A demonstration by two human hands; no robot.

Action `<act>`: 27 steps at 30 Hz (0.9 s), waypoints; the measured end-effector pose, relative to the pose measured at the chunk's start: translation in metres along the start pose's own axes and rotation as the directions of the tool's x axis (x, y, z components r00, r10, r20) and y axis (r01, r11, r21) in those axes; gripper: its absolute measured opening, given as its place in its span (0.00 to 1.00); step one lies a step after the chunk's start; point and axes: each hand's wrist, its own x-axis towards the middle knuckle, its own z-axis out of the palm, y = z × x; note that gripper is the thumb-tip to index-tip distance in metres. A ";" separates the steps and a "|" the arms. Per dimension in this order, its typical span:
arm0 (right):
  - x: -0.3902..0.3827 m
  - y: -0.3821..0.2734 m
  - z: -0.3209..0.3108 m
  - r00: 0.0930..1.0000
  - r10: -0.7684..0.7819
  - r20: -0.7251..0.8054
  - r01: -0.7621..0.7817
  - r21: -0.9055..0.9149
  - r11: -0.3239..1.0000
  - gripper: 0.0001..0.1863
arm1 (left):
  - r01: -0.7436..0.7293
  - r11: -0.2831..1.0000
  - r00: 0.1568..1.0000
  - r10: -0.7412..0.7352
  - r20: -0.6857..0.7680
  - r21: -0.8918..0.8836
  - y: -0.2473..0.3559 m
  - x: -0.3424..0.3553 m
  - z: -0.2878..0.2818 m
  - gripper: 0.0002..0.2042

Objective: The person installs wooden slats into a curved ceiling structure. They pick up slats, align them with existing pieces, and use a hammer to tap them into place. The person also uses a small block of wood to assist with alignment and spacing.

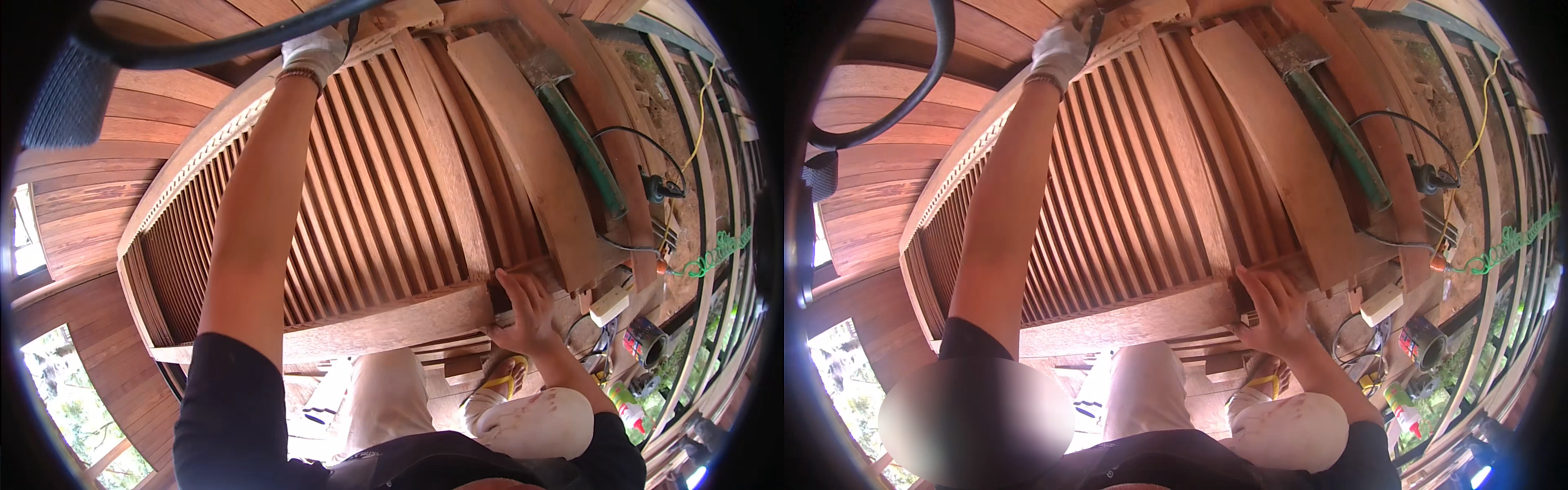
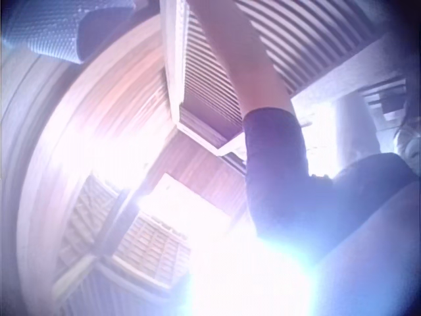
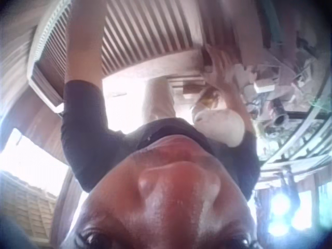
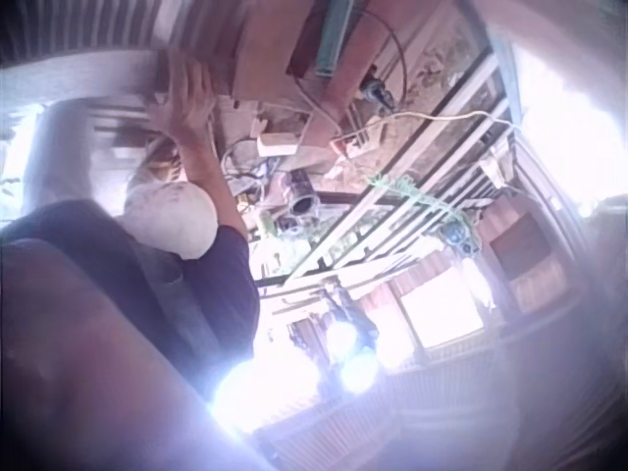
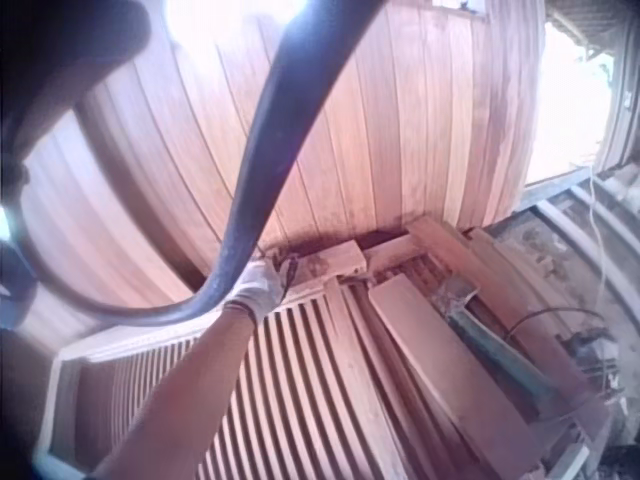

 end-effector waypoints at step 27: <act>0.053 0.025 -0.089 0.954 0.273 -0.120 -0.288 -0.611 0.737 0.49 | 0.229 0.881 0.850 0.027 0.527 -0.414 0.093 -0.348 -0.179 0.28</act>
